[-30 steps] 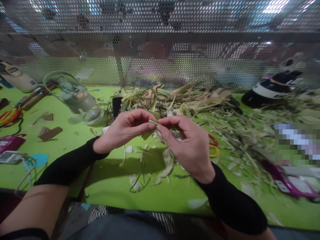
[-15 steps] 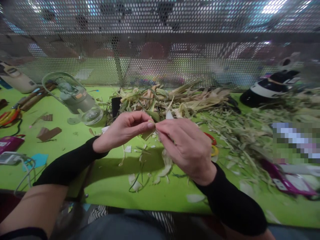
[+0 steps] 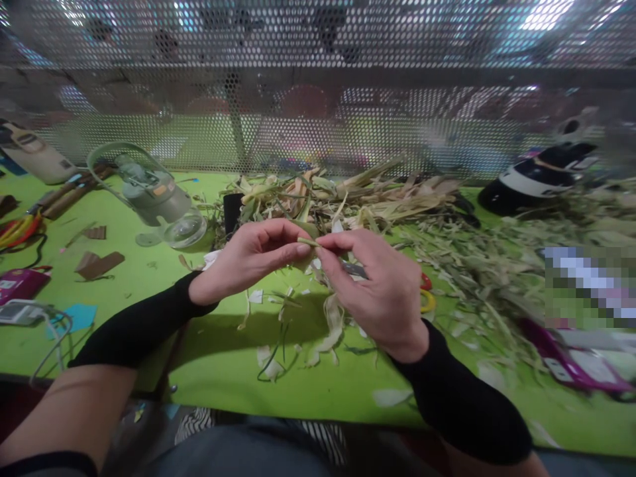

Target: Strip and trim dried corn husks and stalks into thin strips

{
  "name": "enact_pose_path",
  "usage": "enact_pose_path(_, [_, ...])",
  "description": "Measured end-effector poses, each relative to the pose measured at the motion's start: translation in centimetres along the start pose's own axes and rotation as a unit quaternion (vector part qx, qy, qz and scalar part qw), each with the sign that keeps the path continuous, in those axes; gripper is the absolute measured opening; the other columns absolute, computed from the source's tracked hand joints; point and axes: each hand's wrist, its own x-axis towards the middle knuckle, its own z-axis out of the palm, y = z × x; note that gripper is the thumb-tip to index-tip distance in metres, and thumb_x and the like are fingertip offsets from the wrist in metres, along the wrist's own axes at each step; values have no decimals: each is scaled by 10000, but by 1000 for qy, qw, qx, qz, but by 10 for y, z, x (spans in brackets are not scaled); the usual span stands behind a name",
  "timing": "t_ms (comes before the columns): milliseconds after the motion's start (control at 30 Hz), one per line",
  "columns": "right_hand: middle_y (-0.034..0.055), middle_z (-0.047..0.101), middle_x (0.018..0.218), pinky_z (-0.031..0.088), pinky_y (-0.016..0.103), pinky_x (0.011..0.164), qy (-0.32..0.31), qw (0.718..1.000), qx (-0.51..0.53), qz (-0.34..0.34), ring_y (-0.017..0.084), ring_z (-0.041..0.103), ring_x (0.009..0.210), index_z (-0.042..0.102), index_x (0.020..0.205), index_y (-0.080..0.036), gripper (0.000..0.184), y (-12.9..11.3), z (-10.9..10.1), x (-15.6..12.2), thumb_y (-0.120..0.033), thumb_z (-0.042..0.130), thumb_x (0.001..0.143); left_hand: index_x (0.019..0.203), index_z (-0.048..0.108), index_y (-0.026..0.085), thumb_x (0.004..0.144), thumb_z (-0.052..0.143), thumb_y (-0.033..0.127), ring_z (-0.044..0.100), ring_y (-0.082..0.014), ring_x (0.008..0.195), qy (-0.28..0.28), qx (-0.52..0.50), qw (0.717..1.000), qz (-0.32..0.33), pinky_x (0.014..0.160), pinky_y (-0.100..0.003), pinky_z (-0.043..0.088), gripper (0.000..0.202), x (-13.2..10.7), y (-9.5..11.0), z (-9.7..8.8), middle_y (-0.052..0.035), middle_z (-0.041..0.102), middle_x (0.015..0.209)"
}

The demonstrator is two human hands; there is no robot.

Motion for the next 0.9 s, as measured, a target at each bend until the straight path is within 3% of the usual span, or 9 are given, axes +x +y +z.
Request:
enact_pose_path(233, [24, 820, 929, 623, 333, 758, -7, 998, -14, -57, 209, 781, 823, 720, 1029, -266, 245, 4, 1, -3, -71, 742, 884, 982, 692, 113, 899, 719, 533, 593, -98, 741, -11, 15, 999, -50, 693, -241, 485, 428, 0, 8, -3, -57, 710, 878])
enact_pose_path(367, [20, 819, 933, 616, 304, 751, -18, 998, 12, -53, 190, 780, 817, 730, 1022, -256, 236, 4, 0, -3, -70, 753, 877, 988, 682, 108, 865, 768, 496, 587, -88, 721, -15, 1, 998, -59, 665, -227, 467, 416, 1, 9, -4, -44, 699, 852])
enact_pose_path(533, [-12, 804, 875, 599, 270, 659, -46, 998, 45, 17, 161, 758, 735, 729, 1009, -266, 161, 1, -2, 1, -148, 760, 905, 983, 687, 120, 883, 755, 495, 608, -91, 725, -5, 8, 1000, -7, 657, -224, 475, 394, 0, 5, -3, -44, 710, 862])
enact_pose_path(667, [-14, 803, 874, 605, 285, 670, -32, 998, 39, 50, 168, 759, 737, 726, 962, -274, 127, 0, -1, -1, -160, 752, 910, 1009, 694, 127, 895, 744, 504, 623, -95, 747, 4, 20, 1000, 18, 689, -228, 497, 397, 0, 1, -1, -52, 724, 901])
enact_pose_path(800, [-20, 801, 874, 593, 289, 646, -28, 998, 34, 41, 165, 748, 718, 719, 965, -286, 147, 1, -2, -1, -152, 747, 910, 1068, 682, 124, 906, 732, 508, 664, -115, 811, -14, 4, 1000, 12, 739, -241, 538, 420, 1, -1, -2, -77, 739, 979])
enact_pose_path(900, [-23, 793, 852, 581, 293, 624, -38, 999, 28, 21, 164, 736, 699, 706, 966, -291, 157, 1, -2, 1, -143, 726, 920, 1051, 683, 127, 953, 686, 445, 664, -114, 784, -13, 68, 997, 39, 712, -235, 532, 333, -1, 1, -3, -73, 745, 944])
